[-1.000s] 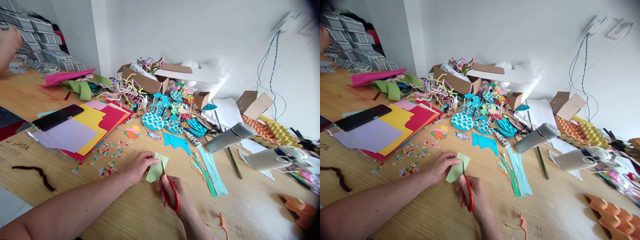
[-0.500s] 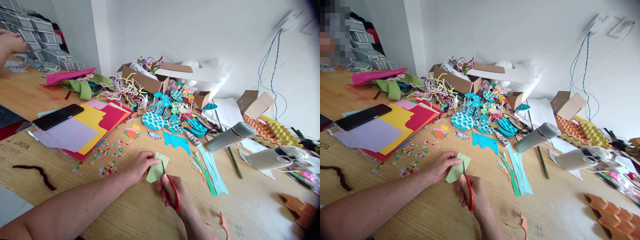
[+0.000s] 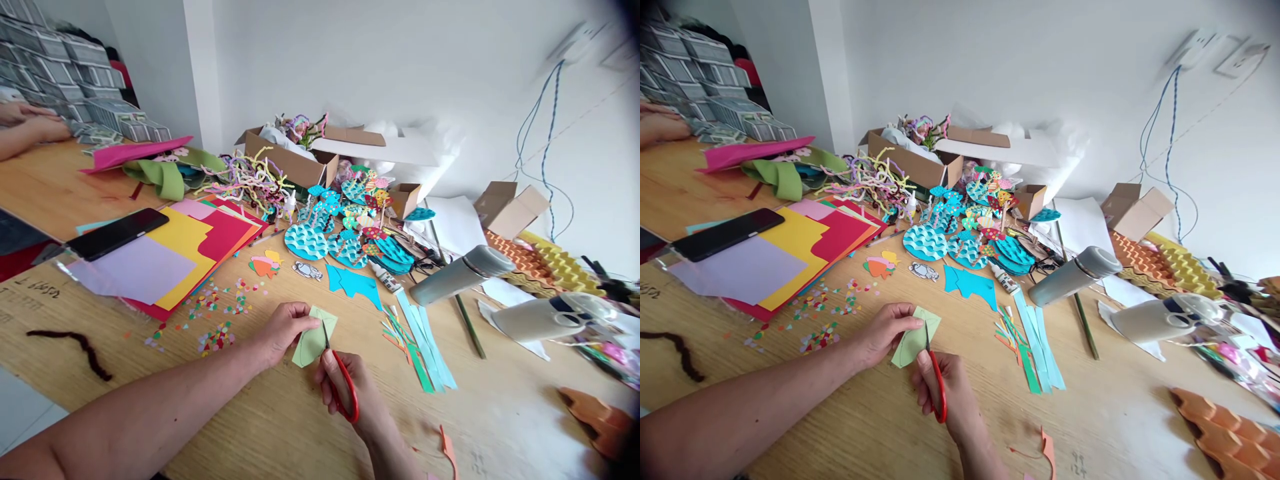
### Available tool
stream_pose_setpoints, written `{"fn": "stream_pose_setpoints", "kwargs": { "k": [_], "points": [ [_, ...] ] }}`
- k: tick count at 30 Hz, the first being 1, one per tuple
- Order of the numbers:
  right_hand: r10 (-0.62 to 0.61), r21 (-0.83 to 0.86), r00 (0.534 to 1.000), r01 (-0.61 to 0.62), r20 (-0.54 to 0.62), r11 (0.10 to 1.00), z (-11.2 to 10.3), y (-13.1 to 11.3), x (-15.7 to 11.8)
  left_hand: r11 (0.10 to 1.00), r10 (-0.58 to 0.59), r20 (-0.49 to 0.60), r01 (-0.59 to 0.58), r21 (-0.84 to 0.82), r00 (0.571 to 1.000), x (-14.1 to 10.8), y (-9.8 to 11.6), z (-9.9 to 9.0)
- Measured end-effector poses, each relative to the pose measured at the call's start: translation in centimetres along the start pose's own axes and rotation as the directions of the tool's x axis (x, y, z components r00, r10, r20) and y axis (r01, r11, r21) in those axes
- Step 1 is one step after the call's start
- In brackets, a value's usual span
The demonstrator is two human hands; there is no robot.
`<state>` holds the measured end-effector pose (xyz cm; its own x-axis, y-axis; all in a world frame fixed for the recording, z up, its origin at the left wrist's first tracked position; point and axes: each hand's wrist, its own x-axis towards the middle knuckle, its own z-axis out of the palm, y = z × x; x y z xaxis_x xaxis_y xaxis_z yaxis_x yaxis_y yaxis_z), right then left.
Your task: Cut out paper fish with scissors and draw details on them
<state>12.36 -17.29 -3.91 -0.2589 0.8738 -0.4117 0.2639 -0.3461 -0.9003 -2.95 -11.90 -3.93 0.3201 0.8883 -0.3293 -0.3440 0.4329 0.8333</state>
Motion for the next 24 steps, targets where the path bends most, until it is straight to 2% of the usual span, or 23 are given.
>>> {"fn": "stream_pose_setpoints", "kwargs": {
  "k": [5,10,18,24],
  "points": [
    [-0.015,0.070,1.000,0.014,0.009,0.997,0.11,0.09,0.13,0.997,-0.016,-0.020,0.014,-0.081,1.000,0.01,0.20,0.05],
    [-0.031,0.145,1.000,0.031,-0.001,0.989,-0.09,0.29,0.21,0.996,-0.045,0.013,0.045,-0.079,0.999,0.01,0.19,0.09],
    [-0.162,0.321,0.978,0.113,0.132,0.940,-0.29,0.14,-0.07,0.963,-0.105,0.063,0.117,-0.242,0.992,0.14,0.14,-0.09],
    [-0.140,0.279,0.979,0.094,0.149,0.956,-0.40,0.26,-0.07,0.940,-0.129,0.097,0.153,-0.304,0.987,-0.06,0.34,0.04]
  ]
}}
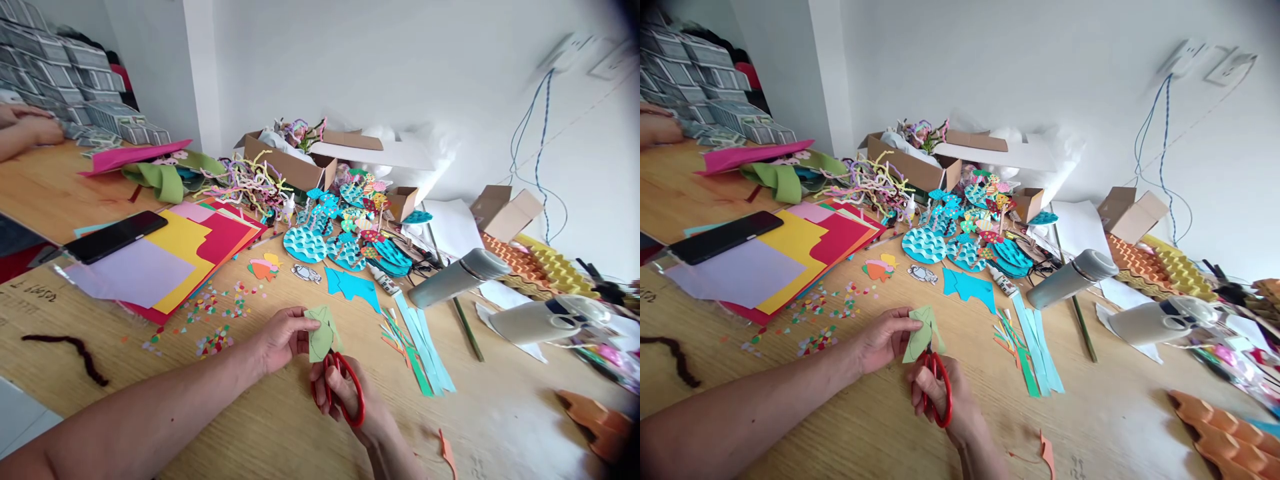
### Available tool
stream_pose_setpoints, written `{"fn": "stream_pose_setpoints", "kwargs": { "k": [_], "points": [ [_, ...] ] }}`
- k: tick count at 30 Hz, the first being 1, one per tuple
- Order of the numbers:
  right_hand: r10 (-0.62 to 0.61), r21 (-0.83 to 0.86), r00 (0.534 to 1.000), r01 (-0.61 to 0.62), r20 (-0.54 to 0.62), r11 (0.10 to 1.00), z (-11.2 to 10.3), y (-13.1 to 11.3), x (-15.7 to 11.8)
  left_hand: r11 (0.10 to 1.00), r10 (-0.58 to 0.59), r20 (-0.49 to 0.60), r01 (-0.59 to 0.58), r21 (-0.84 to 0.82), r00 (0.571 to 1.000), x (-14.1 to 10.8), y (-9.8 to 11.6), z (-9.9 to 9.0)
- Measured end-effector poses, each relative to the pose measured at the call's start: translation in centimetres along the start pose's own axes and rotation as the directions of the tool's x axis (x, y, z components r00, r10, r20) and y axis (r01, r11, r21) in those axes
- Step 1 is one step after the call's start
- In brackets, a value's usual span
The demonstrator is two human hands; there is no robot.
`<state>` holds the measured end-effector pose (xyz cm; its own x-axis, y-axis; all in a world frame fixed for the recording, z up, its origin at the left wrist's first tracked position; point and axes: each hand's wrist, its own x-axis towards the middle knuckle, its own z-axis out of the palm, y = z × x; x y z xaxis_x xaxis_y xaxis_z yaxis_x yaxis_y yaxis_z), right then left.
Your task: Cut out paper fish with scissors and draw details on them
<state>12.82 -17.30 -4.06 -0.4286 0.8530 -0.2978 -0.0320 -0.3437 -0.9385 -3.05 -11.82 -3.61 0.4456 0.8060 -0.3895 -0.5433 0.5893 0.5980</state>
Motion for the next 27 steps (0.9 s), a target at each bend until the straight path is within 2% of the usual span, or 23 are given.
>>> {"fn": "stream_pose_setpoints", "kwargs": {
  "k": [7,19,23,27],
  "points": [
    [0.078,-0.143,0.996,-0.084,-0.052,0.986,0.5,-0.9,0.2,0.995,0.047,-0.016,-0.046,0.086,0.999,0.1,-0.6,0.0],
    [0.075,-0.060,0.994,-0.079,-0.078,0.995,0.2,-0.8,0.2,0.942,0.162,-0.016,-0.150,0.301,0.987,0.0,-0.6,-0.2],
    [0.088,-0.058,0.993,-0.093,-0.076,0.994,0.1,-0.9,0.1,0.943,0.136,-0.039,-0.117,0.313,0.990,-0.1,-0.3,-0.1],
    [0.085,-0.069,0.995,-0.088,-0.056,0.994,0.0,-0.9,0.1,0.946,0.107,-0.017,-0.096,0.309,0.994,-0.1,-0.2,0.0]
  ]
}}
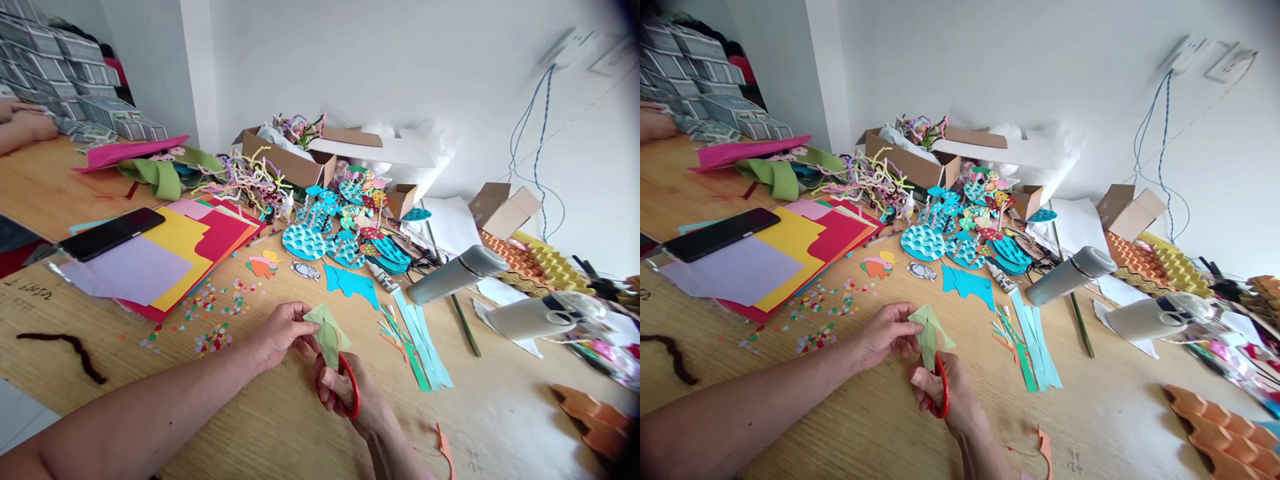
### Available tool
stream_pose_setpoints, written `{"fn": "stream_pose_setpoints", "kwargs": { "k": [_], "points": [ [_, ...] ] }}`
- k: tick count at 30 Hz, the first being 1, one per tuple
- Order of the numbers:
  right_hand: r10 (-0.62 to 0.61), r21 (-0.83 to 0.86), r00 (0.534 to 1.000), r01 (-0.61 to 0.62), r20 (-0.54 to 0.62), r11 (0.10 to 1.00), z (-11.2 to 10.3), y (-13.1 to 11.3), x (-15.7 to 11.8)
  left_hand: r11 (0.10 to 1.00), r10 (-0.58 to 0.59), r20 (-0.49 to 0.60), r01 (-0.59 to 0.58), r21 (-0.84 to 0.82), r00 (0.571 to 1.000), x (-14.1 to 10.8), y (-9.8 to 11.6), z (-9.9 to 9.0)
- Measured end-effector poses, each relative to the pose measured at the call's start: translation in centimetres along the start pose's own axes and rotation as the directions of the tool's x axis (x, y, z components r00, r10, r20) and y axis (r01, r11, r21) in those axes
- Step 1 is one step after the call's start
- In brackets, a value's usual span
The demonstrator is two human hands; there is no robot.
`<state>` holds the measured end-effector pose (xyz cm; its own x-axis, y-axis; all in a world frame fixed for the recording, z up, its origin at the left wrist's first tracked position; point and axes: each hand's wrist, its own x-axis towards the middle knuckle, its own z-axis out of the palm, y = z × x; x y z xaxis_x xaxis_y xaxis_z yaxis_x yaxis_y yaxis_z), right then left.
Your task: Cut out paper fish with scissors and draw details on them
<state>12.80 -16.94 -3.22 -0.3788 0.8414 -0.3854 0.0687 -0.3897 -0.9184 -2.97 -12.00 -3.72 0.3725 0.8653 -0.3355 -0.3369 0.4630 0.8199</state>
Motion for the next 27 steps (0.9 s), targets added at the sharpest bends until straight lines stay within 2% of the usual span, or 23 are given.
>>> {"fn": "stream_pose_setpoints", "kwargs": {
  "k": [5,10,16,20,27],
  "points": [
    [0.011,-0.009,1.000,-0.010,0.025,1.000,-0.08,-0.01,-0.01,0.999,-0.037,0.004,0.037,-0.019,0.999,0.17,-0.05,0.06],
    [0.006,-0.005,0.999,-0.006,0.040,1.000,-0.17,0.07,0.13,1.000,-0.005,-0.006,0.005,-0.021,1.000,0.03,-0.06,0.07],
    [0.033,0.008,0.999,-0.033,0.007,0.999,-0.15,-0.01,0.17,0.999,-0.053,0.065,0.053,0.002,0.997,-0.19,0.00,0.15],
    [0.029,-0.004,0.999,-0.029,0.017,1.000,-0.19,-0.08,0.16,0.998,-0.058,0.054,0.056,0.031,0.997,-0.16,0.03,0.16],
    [-0.008,-0.022,1.000,0.008,0.016,1.000,-0.46,-0.09,-0.02,0.995,-0.015,0.057,0.009,0.102,0.998,-0.18,0.27,0.06]
  ]
}}
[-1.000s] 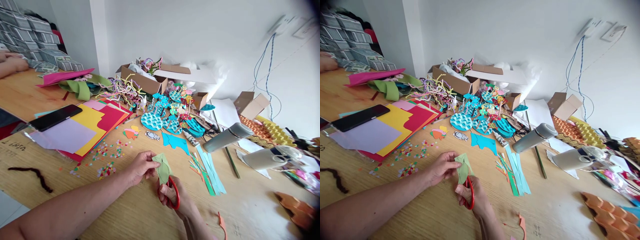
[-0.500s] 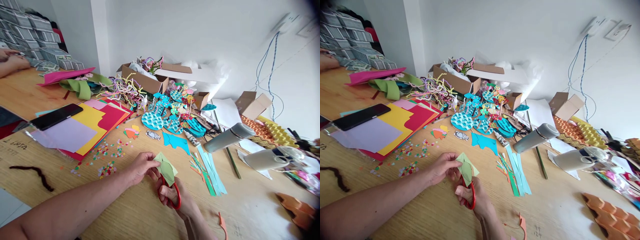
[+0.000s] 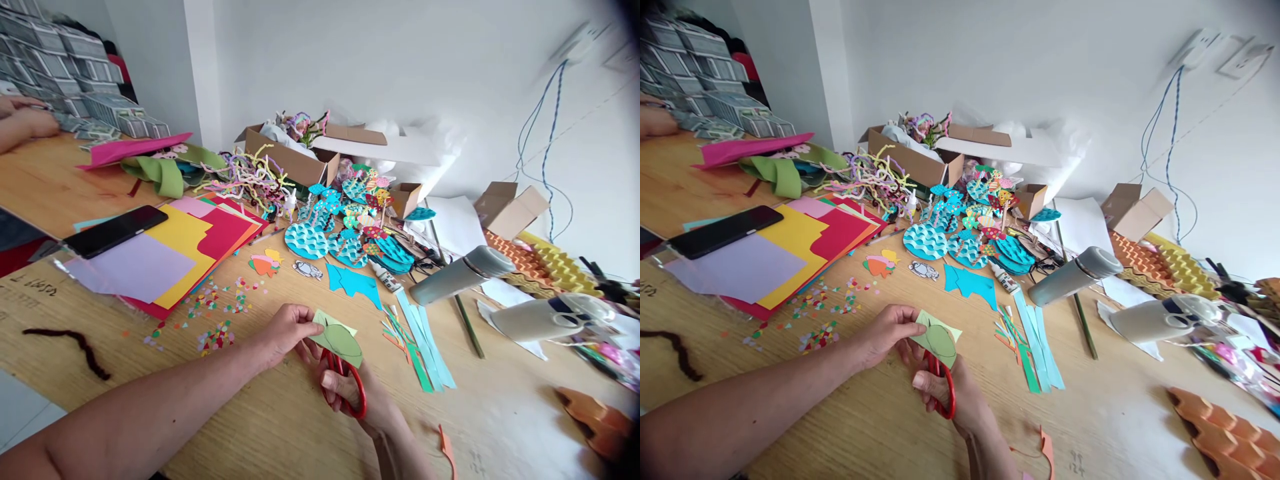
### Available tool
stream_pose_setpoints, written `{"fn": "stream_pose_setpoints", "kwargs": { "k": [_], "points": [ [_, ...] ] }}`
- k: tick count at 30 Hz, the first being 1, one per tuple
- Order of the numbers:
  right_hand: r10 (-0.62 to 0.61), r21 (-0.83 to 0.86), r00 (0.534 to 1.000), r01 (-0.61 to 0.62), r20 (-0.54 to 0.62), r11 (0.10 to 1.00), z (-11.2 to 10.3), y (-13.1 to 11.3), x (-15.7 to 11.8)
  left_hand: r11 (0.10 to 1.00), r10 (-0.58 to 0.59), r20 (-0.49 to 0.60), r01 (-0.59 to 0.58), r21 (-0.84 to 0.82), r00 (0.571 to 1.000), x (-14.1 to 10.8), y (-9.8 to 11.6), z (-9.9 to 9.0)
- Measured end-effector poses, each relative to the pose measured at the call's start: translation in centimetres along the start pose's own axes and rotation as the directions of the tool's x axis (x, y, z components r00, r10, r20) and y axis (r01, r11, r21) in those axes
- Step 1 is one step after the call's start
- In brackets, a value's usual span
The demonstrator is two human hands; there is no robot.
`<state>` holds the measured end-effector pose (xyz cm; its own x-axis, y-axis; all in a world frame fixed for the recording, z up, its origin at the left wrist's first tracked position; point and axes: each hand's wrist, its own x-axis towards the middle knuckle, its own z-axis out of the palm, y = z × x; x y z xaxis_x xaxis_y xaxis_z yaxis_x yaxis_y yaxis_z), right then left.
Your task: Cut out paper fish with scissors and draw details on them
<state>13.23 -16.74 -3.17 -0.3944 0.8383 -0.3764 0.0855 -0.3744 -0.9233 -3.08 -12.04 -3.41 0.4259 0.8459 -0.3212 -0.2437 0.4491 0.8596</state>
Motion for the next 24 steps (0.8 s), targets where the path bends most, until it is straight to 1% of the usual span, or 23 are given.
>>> {"fn": "stream_pose_setpoints", "kwargs": {
  "k": [5,9,13,19,24],
  "points": [
    [0.006,-0.032,0.999,-0.005,0.040,0.999,-0.38,-0.09,-0.17,0.999,0.021,0.007,-0.021,0.030,1.000,-0.01,0.11,-0.07],
    [0.006,-0.055,0.999,-0.004,0.038,0.998,-0.53,-0.02,-0.24,0.999,0.037,0.023,-0.038,0.033,0.999,0.03,-0.02,-0.13],
    [-0.030,-0.105,0.998,0.035,0.050,0.994,-0.46,-0.24,-0.41,0.998,0.049,0.050,-0.051,0.038,0.998,-0.08,0.03,-0.17],
    [-0.048,-0.097,0.995,0.057,0.088,0.994,-0.51,-0.33,-0.50,0.996,0.056,0.080,-0.060,0.059,0.995,-0.20,0.20,-0.21],
    [-0.067,-0.108,0.994,0.076,0.085,0.991,-0.48,-0.39,-0.37,0.995,0.064,0.091,-0.071,0.074,0.994,-0.17,0.24,-0.27]
  ]
}}
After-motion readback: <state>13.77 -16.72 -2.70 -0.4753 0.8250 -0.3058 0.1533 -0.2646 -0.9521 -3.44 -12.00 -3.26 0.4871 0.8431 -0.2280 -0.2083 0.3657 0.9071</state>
